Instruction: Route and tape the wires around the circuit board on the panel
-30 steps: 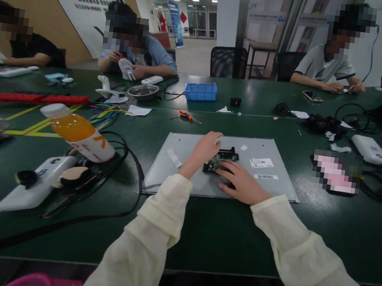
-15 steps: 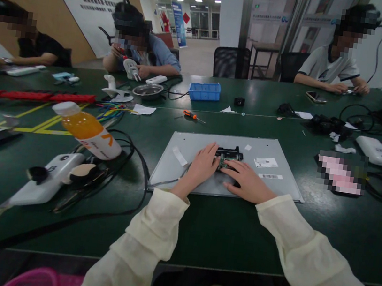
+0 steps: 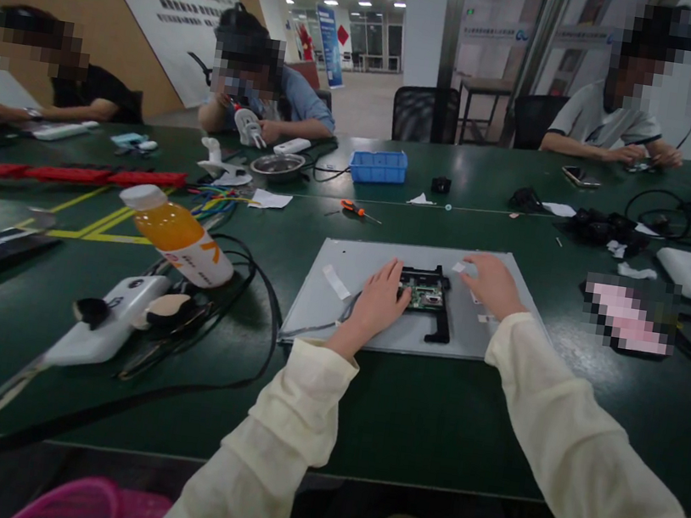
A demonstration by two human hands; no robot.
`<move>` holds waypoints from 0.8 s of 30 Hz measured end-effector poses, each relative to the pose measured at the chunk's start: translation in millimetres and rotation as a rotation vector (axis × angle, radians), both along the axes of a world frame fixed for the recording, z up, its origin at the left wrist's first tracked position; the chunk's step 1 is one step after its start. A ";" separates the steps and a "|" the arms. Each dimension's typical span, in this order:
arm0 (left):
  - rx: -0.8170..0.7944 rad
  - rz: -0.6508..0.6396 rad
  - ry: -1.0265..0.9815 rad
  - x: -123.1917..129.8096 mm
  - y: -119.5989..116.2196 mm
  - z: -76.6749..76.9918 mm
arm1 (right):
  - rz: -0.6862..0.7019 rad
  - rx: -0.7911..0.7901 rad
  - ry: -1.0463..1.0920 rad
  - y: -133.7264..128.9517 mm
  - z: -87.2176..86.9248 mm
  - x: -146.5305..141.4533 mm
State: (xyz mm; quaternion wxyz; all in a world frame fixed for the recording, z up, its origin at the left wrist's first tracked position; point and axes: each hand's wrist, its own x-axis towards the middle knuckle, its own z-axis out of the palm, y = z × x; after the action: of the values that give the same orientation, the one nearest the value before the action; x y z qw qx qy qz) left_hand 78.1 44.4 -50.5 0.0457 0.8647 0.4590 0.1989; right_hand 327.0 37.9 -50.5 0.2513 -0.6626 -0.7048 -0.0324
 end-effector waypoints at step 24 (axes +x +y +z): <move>0.016 0.028 -0.012 0.4 0.6 -2.8 | 0.048 -0.103 -0.226 16.7 39.2 -65.9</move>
State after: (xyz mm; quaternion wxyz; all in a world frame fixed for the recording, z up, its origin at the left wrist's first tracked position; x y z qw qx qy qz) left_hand 78.5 45.0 -53.3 0.0387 0.8574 0.4689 0.2084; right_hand 261.2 54.5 -11.3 0.1368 -0.6497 -0.7450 -0.0645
